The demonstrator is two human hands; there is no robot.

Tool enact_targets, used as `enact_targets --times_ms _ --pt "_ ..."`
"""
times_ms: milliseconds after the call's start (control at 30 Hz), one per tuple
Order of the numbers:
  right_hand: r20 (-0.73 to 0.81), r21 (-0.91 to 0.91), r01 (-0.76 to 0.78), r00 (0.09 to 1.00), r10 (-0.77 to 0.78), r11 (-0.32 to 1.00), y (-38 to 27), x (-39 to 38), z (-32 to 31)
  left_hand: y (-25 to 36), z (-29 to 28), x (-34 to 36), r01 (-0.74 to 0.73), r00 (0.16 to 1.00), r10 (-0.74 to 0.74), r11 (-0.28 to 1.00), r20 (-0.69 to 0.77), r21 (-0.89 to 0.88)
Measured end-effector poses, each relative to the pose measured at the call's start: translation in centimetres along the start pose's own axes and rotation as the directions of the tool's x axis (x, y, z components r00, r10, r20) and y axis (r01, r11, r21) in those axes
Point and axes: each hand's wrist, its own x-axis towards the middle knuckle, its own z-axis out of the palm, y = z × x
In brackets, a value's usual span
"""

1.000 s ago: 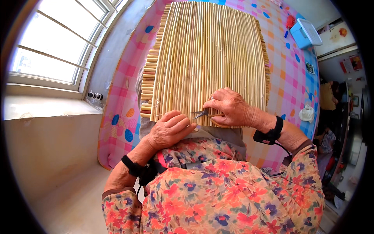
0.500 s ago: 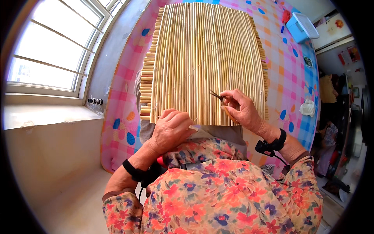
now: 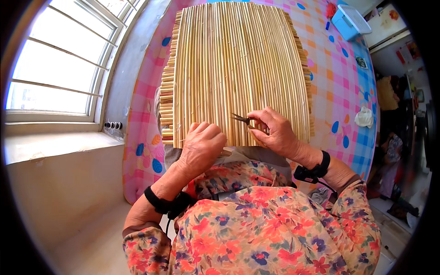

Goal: The person weaves a mat using small bamboo-like sticks and thread, using shears to trim the ends and a needle-like tool to thread through the structure.

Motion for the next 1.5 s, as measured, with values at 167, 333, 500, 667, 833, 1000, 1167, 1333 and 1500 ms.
enact_targets --times_ms 167,333,500,667,833,1000,1167,1333,1500 --pt "0.057 -0.21 0.266 0.964 -0.26 0.941 -1.8 1.1 0.4 -0.4 0.1 -0.2 -0.025 0.995 0.014 0.994 -0.102 -0.106" --pt "0.083 -0.32 0.313 0.949 -0.303 0.894 -1.5 0.1 0.9 -0.3 0.8 0.0 -0.062 0.986 0.048 0.995 -0.158 -0.082" --pt "0.175 -0.37 0.327 0.944 -0.28 0.87 -1.0 -0.2 1.1 -0.3 1.0 0.1 -0.01 0.965 -0.059 0.965 -0.255 -0.261" --pt "0.183 -0.355 0.346 0.937 -0.299 0.868 -1.2 0.3 1.0 0.6 -1.7 0.1 0.194 0.873 -0.486 0.422 -0.04 -0.885" --pt "0.138 -0.354 0.311 0.95 -0.28 0.882 -1.1 -0.2 1.2 -0.7 -6.4 -3.1 0.191 0.809 -0.565 0.516 -0.164 -0.835" --pt "0.135 -0.346 0.304 0.952 -0.274 0.888 -1.2 -0.2 1.1 -4.1 -8.1 -11.2 0.417 0.665 -0.732 0.528 -0.148 -0.739" --pt "0.153 -0.355 0.285 0.957 -0.246 0.89 -1.2 -0.2 1.1 -7.1 -5.7 -15.9 0.625 0.78 -0.602 0.737 -0.172 0.256" --pt "0.154 -0.354 0.254 0.965 -0.212 0.9 -1.5 -0.1 1.1 -5.5 -4.8 -13.6 0.608 0.781 -0.543 0.775 -0.309 0.175" --pt "0.156 -0.344 0.246 0.967 -0.203 0.906 -1.7 0.0 0.7 -0.7 -5.8 -6.5 0.323 0.891 -0.333 0.943 -0.308 -0.085"
